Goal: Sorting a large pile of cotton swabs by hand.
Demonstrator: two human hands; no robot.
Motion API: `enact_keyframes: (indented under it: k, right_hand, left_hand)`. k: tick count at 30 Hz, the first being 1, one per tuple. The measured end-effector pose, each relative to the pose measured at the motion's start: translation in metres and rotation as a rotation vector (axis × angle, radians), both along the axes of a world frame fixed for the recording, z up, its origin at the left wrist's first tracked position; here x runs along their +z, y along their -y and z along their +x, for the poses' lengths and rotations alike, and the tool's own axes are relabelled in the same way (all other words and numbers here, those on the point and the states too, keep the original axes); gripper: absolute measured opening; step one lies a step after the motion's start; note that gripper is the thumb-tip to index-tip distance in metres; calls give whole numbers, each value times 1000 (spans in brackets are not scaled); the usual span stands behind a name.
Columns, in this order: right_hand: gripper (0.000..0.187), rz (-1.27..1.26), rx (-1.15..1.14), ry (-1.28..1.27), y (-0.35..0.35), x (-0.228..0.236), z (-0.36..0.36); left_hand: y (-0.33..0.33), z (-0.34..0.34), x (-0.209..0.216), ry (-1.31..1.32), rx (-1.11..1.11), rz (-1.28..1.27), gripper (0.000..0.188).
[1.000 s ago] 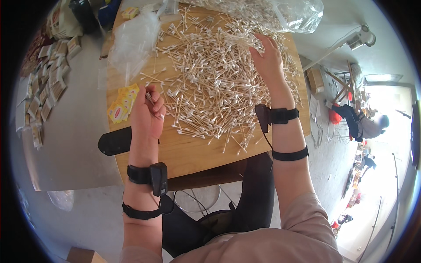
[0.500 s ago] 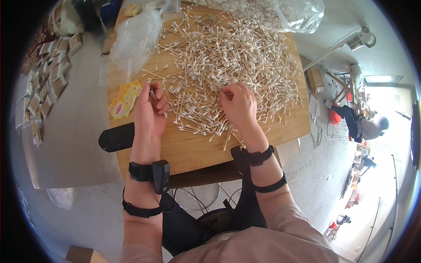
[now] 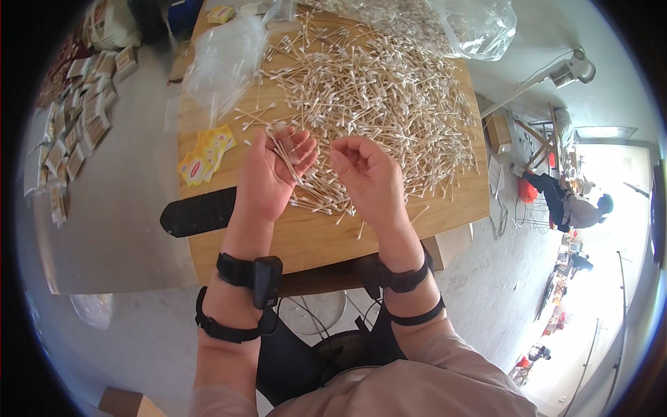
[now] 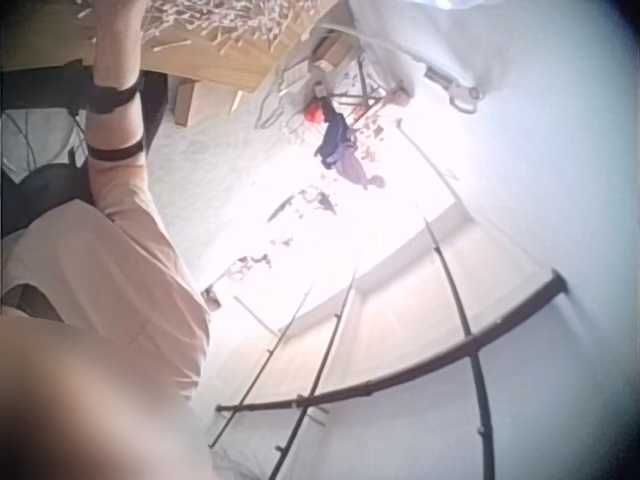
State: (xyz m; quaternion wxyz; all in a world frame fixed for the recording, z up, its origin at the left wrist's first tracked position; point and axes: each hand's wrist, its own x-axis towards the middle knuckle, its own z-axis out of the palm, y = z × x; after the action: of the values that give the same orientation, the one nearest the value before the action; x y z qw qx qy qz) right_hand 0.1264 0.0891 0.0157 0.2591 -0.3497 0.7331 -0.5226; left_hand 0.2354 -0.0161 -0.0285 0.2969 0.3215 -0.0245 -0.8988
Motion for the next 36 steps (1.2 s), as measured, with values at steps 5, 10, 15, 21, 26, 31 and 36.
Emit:
enact_keyframes:
  k: [5,10,15,21,26,31,36]
  right_hand:
    - [46,326,25,-762,-8,-13,-27]
    - [52,355,128,-1104,-5,-28,-42]
    - [52,369,234,-1065,20,-32,-71]
    - [32,388,114,-693,55,-13,-116]
    - [34,404,-33,-415,53,-4,-177]
    - [40,358,-37,-1004,32,2,-136]
    - [22,107,406,-917,15,-28,-63]
  left_hand:
    - [12,24,-48,-408,-118,-154,29]
    - [14,19,-25,-42,4,-247,24]
    - [13,19,-12,-7,25,-282,21]
    - [19,24,-21,-2,72,-242,22]
    - [20,22,-27,-61,104,-203,15]
    - [23,26,-31,-80,126,-188,17]
    - [22,25,-29,-80,130,-191,19]
